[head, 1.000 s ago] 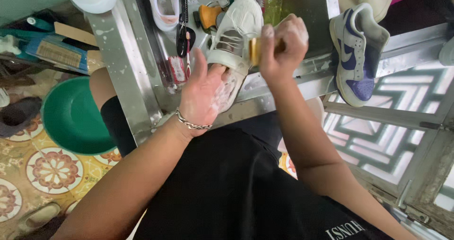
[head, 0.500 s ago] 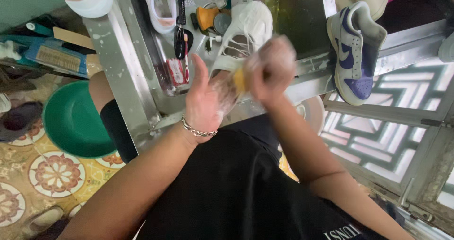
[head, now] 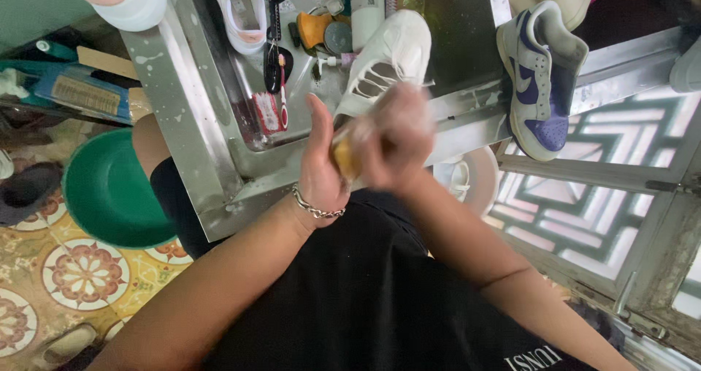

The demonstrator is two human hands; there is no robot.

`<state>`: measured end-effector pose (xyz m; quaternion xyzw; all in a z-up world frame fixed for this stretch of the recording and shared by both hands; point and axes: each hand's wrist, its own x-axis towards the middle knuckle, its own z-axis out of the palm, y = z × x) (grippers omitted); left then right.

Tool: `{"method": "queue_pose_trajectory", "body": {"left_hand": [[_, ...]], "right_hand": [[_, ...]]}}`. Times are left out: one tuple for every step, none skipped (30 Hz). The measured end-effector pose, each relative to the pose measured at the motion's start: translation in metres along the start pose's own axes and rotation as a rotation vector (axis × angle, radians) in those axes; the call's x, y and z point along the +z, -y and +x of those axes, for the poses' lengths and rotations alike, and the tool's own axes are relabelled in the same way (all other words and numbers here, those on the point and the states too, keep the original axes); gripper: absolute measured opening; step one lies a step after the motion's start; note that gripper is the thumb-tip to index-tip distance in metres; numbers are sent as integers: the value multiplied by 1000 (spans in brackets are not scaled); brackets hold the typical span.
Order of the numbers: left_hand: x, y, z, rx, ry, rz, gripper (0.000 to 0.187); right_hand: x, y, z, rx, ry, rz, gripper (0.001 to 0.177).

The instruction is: The person scrubs the exterior and sole of a white shoe using a sponge and a brush with soap and water at a sink, then rinses the shoe under a faucet.

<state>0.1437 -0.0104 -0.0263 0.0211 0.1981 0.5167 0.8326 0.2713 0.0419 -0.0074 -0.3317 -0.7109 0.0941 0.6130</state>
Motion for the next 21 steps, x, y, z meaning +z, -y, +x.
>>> {"method": "queue_pose_trajectory", "body": {"left_hand": [[12,-6,-6,-2,0,1,102],[23,-13,-13,-35,-6,-28,118],[34,-20,-20,-67,-12,-56,139],[34,-17,-20,-67,-12,-57,139],[35,-15,-20,-35,44,-99,124],[36,-12,-17,-2,103,-141,109],[24,-6,-12,-2,106,-143,109],[13,0,-6,5,76,-89,105],[1,6,-1,13,47,-34,102],[9,-1,-7,12,47,-32,102],[17,-9,-14,-6,45,-63,111],[26,-15,-21,-22,41,-97,120],[30,-18,-20,-22,38,-98,120],[34,-20,-18,-80,49,-61,129],[38,-23,-16,-139,58,-24,139],[40,-18,-17,-136,61,-25,139],[42,-13,-19,-17,23,3,116],[43,-9,-22,100,-18,35,94],[59,-21,-26,100,-20,37,94],[75,-32,-29,-19,-52,32,129],[91,-43,-32,-139,-85,28,171]], "right_hand": [[-12,-21,-2,1,-1,-2,42],[-23,-42,-3,-33,2,-33,43],[-33,-62,-5,-67,5,-63,45],[-37,-73,-9,-67,6,-64,45],[-41,-85,-13,-47,-24,-95,45],[-45,-98,-15,-31,-52,-127,45],[-30,-55,-2,-34,-51,-129,45],[-15,-12,10,-1,-18,-75,44],[1,31,21,31,15,-20,42],[-13,2,14,31,12,-20,42],[-26,-27,6,-16,16,-40,44],[-40,-55,-2,-60,25,-59,46],[-35,-56,2,-58,25,-57,46],[-30,-57,6,-34,-43,-105,40],[-26,-59,10,-10,-111,-153,39],[-18,-31,13,-12,-109,-153,39],[-10,-2,15,-3,-44,-58,39],[0,28,16,10,18,36,43],[-12,0,11,12,16,37,43],[-25,-29,5,-13,14,5,44],[-38,-57,-1,-37,13,-28,45]]}}
